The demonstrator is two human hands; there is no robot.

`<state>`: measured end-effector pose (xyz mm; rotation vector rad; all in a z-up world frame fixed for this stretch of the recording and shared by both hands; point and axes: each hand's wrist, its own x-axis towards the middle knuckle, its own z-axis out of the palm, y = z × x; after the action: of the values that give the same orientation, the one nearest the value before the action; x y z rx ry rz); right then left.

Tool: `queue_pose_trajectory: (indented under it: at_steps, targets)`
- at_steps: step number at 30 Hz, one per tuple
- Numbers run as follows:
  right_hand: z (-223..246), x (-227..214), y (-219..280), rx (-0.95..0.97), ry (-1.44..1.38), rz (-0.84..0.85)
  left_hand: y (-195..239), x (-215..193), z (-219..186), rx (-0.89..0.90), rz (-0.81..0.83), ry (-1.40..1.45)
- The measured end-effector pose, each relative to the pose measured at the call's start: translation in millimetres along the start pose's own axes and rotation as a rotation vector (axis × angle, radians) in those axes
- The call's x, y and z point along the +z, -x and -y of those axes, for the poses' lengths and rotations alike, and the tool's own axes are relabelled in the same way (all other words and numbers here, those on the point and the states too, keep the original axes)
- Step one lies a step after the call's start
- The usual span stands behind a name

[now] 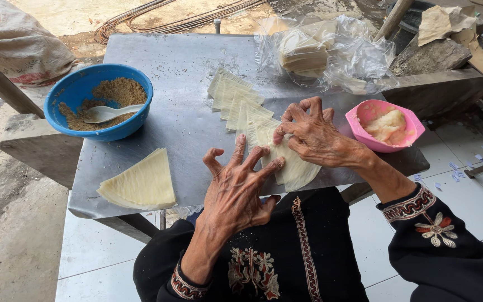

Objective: The person folds thin translucent wrappers into cones, places a white paste inside, adds a brown granular filling, and rolls them into cylindrical bundles. The person repeats this process for multiple units, stacking the finished rolls on the metal table.

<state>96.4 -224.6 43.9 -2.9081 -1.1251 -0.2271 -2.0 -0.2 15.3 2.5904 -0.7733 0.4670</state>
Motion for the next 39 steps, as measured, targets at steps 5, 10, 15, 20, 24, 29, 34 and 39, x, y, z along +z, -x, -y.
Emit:
queue_pose_trajectory:
  at_steps: [5, 10, 15, 20, 24, 29, 34, 39]
  targets:
    - [16, -15, 28, -0.066, 0.047, -0.153, 1, 1, 1, 0.008, -0.022, 0.016]
    - [29, -19, 51, -0.096, 0.287, -0.277, 3, 1, 2, 0.015, -0.029, 0.013]
    - [28, -24, 54, -0.017, 0.259, -0.285, 1, -1, 0, 0.015, -0.026, 0.009]
    - [38, -12, 46, -0.133, 0.325, -0.307, -1, -3, -1, 0.001, 0.004, -0.012]
    - [36, -4, 36, -0.147, 0.348, -0.322, 0, -2, 0, 0.000, 0.005, -0.008]
    - [22, -1, 12, -0.160, 0.302, -0.309, 0, -1, 0, 0.012, -0.025, 0.008]
    - [11, -2, -20, -0.114, 0.313, -0.271, 0, -2, -1, -0.005, 0.011, 0.006]
    - [5, -18, -3, -0.069, 0.222, -0.283, -1, -3, -1, -0.005, 0.002, 0.006]
